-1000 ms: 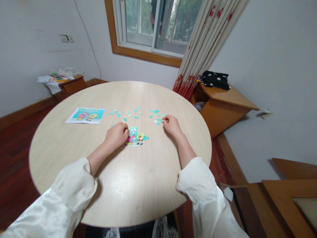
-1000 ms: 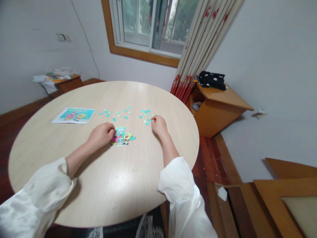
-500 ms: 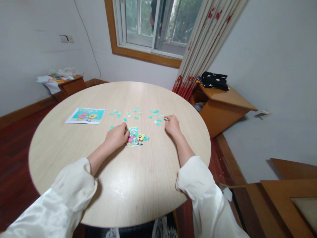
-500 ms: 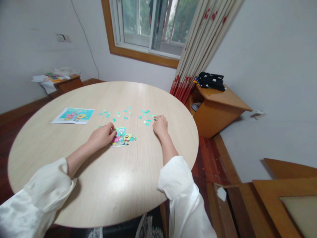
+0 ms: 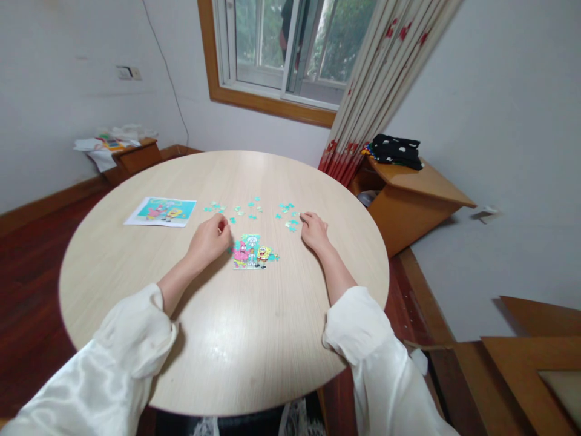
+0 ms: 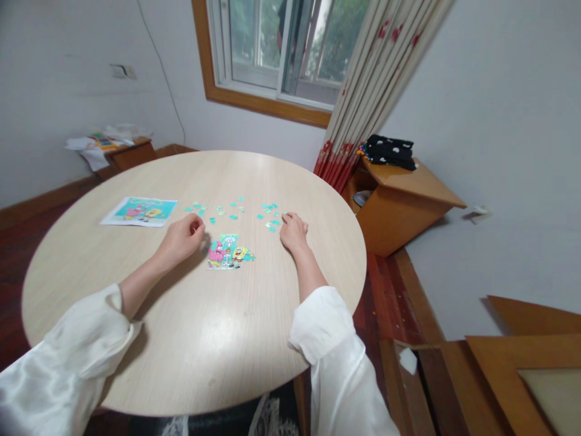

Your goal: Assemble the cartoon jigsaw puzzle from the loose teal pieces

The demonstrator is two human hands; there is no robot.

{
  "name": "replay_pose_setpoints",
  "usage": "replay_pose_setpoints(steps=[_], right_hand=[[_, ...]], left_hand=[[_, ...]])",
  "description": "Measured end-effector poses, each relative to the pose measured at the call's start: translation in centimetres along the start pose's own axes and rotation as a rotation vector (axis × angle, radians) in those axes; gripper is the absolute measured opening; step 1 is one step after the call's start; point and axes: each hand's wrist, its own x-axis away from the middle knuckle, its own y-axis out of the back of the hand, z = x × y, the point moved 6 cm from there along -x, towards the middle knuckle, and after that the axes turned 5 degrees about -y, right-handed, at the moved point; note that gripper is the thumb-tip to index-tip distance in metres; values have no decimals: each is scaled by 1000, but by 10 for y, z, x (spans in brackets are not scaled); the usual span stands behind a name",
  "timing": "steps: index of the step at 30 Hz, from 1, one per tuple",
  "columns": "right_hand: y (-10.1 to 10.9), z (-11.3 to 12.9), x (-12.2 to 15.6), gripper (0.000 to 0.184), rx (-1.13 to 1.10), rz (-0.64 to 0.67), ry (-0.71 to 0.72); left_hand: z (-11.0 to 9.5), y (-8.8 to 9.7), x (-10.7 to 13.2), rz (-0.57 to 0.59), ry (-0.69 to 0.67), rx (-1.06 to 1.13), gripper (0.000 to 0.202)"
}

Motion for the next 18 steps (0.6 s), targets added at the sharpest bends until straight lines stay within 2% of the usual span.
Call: replay_pose_setpoints(steps=[2,4,8,12,16,18], right_hand=[[0,0,1,49,6,12,-10],[0,1,1,48,6,17,0],[-2,2,2,47,6,23,29],[-3,2,2,46,13,21,20],[-2,3,2,45,21,31,12],[-2,4,3,45,25,38,5]], left_hand=[[19,14,-7,-98,79,-2,15],[37,25,-13,-149,149,-13,17],[61,31,-18,-134,212,-36,25],[62,26,-19,-92,173,-44,28],[59,18,-20,1,141,-35,30],[54,12,-20,40,75,-43,35]])
